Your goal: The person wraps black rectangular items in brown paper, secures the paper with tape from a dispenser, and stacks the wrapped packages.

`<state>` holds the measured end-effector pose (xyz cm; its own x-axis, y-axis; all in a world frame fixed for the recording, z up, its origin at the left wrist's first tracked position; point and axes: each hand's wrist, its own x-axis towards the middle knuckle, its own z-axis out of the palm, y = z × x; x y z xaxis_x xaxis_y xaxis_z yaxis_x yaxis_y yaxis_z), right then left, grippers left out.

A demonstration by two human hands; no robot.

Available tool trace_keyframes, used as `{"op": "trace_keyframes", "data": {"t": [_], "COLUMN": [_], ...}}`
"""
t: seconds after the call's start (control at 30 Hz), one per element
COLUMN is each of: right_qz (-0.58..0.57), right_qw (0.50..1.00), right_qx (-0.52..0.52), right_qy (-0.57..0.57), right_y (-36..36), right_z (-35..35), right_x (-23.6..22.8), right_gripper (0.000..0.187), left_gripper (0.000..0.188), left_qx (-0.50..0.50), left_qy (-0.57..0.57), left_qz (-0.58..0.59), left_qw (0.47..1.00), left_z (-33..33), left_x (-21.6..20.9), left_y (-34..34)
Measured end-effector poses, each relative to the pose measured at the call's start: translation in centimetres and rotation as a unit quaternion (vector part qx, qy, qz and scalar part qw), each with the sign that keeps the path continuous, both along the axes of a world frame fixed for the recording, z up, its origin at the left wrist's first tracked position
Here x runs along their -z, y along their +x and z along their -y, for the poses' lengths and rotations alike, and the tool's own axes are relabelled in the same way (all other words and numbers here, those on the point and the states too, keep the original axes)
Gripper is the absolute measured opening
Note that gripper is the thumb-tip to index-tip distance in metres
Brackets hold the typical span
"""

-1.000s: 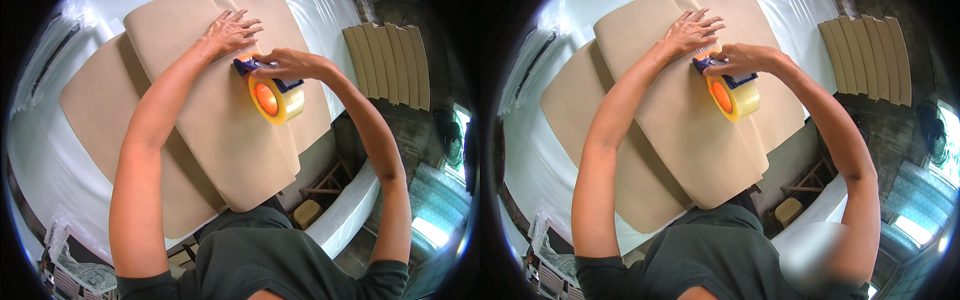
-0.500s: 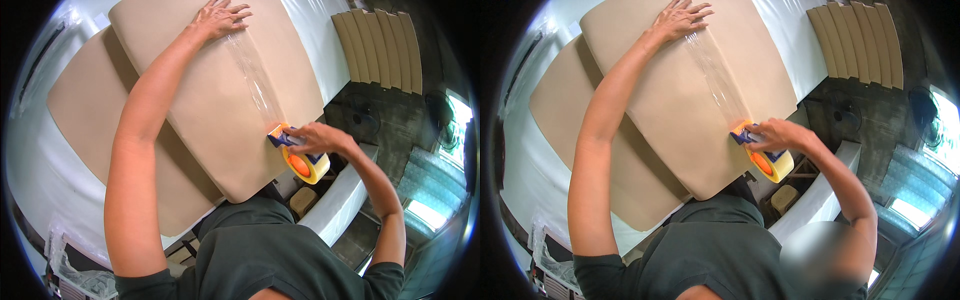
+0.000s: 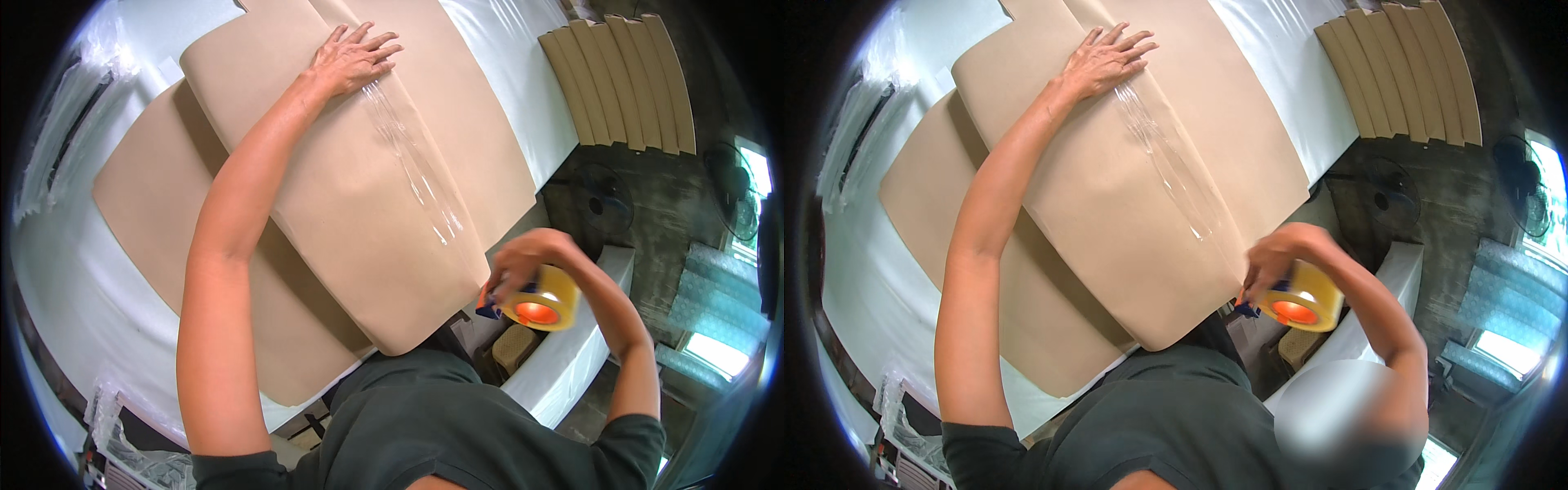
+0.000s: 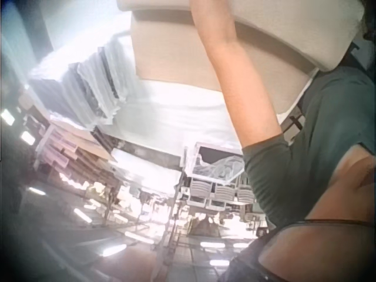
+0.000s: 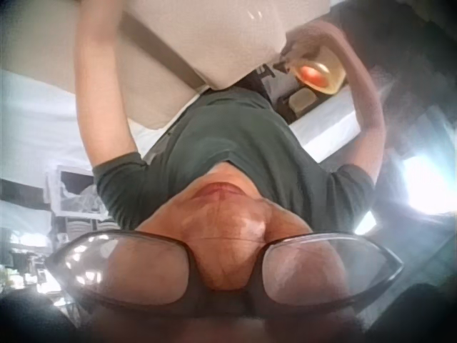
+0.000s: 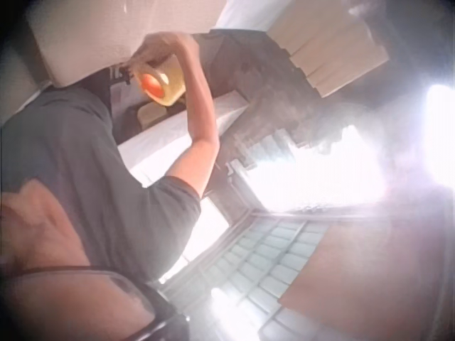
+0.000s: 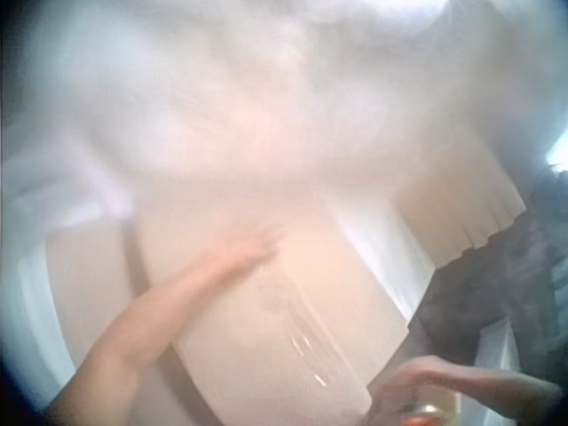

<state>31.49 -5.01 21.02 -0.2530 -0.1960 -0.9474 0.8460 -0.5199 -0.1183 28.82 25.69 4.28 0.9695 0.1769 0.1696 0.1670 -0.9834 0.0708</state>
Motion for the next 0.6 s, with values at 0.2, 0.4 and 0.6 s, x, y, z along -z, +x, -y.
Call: {"op": "trace_keyframes", "data": {"t": [0.2,0.4,0.6], "right_qz": [0.128,0.267,0.223], "right_qw": [0.703,0.414,0.169], "right_qx": [0.309,0.323,0.235], "right_qy": [0.628,0.808,0.931], "right_y": [-0.7,-5.6,-0.1], "right_z": [1.8,-0.5,-16.5], "right_x": [-5.2,5.6,10.4], "right_gripper": [0.065,0.064,0.067], "left_gripper": [0.046,0.047,0.054], "left_qx": [-0.038,-0.152,-0.122], "left_qy": [0.012,-0.223,-0.508], "left_qz": [-0.003,0.156,0.345], "left_qw": [0.999,0.950,0.780], "left_z": [-3.8,-6.6,-7.2], "left_x": [0.3,1.3,-1.9], "left_y": [0.3,0.2,-0.1]}}
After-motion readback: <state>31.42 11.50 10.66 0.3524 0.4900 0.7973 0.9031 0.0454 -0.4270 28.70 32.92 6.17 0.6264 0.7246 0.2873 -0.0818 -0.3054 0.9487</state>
